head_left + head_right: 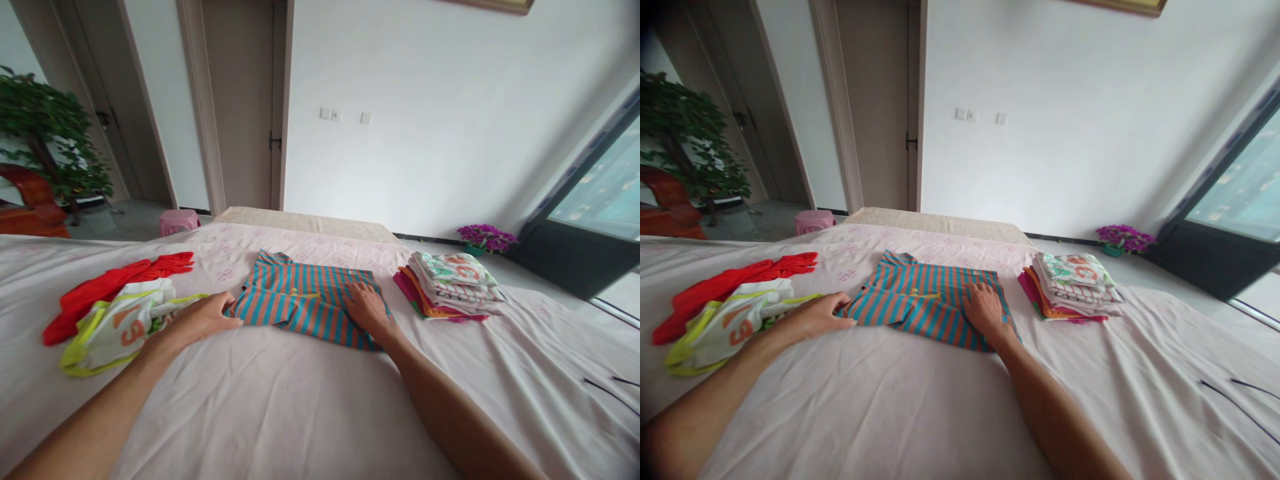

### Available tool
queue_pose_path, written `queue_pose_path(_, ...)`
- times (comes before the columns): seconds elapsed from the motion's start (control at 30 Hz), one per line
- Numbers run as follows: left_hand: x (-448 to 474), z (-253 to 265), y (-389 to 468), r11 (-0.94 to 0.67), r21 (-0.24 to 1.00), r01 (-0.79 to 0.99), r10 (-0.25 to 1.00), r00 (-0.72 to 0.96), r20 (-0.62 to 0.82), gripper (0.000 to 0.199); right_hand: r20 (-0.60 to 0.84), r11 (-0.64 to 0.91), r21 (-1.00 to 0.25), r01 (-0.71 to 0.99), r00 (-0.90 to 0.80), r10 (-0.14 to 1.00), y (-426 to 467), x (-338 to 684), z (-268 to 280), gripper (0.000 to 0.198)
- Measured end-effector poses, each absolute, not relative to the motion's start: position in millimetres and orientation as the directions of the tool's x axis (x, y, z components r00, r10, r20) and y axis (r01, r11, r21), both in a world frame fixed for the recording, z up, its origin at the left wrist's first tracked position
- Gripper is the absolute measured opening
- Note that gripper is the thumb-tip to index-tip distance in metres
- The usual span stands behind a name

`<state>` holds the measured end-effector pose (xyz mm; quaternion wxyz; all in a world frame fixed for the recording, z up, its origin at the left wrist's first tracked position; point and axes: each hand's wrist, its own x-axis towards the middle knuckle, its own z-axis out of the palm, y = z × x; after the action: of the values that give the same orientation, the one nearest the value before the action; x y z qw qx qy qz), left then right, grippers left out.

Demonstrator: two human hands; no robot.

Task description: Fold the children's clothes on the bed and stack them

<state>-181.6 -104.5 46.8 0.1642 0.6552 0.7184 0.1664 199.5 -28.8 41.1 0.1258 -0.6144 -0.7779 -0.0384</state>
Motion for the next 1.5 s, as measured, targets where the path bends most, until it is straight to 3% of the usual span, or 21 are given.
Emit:
queue_pose_path(0.13, -176, 50, -104, 0.109, 0.428, 0.897, 0.993, -0.079, -0.088, 0.041, 0.199, -0.034, -0.054, 0.998, 0.044, 0.979, -25, 244, 40, 0.042)
queue_pose_path(0.27, -179, 50, -102, 0.097, 0.389, 0.916, 0.994, -0.072, -0.077, 0.038, 0.165, -0.157, -0.058, 0.986, 0.164, 0.973, -22, 267, 36, 0.047)
queue_pose_path(0.4, -192, 51, -103, 0.104, 0.277, 0.955, 0.993, -0.086, -0.078, 0.046, 0.093, -0.130, -0.079, 0.988, 0.137, 0.986, -19, 268, 31, 0.045)
queue_pose_path(0.53, -198, 53, -106, 0.156, 0.138, 0.978, 0.987, -0.147, -0.070, 0.058, 0.110, -0.086, -0.058, 0.995, 0.092, 0.990, -18, 270, 35, 0.042)
queue_pose_path(0.73, -188, 58, -112, 0.099, 0.028, 0.995, 0.991, -0.096, -0.097, 0.044, 0.112, -0.132, -0.047, 0.990, 0.137, 0.984, -21, 278, 39, 0.042)
queue_pose_path(0.8, -184, 62, -114, 0.098, 0.059, 0.993, 0.995, -0.095, -0.042, 0.041, 0.191, -0.097, -0.041, 0.994, 0.103, 0.976, -23, 276, 40, 0.041)
queue_pose_path(0.9, -169, 69, -118, 0.027, 0.158, 0.987, 0.987, -0.052, 0.155, 0.037, 0.334, -0.029, -0.003, 1.000, 0.028, 0.942, -28, 264, 45, 0.040)
queue_pose_path(1.0, -138, 70, -120, -0.180, 0.250, 0.951, 0.929, 0.081, 0.360, 0.032, 0.357, 0.116, -0.017, 0.993, -0.102, 0.928, -36, 239, 48, 0.040)
queue_pose_path(1.1, -104, 59, -118, -0.377, 0.261, 0.889, 0.858, 0.229, 0.461, 0.031, 0.329, 0.350, -0.069, 0.934, -0.310, 0.892, -50, 208, 44, 0.042)
queue_pose_path(1.27, -85, 25, -109, -0.450, 0.139, 0.882, 0.840, 0.365, 0.402, 0.051, 0.259, 0.599, -0.072, 0.798, -0.565, 0.784, -65, 178, 25, 0.050)
queue_pose_path(1.5, -104, 2, -100, -0.361, 0.016, 0.932, 0.891, 0.340, 0.299, 0.059, 0.121, 0.564, -0.050, 0.824, -0.556, 0.822, -51, 193, 17, 0.058)
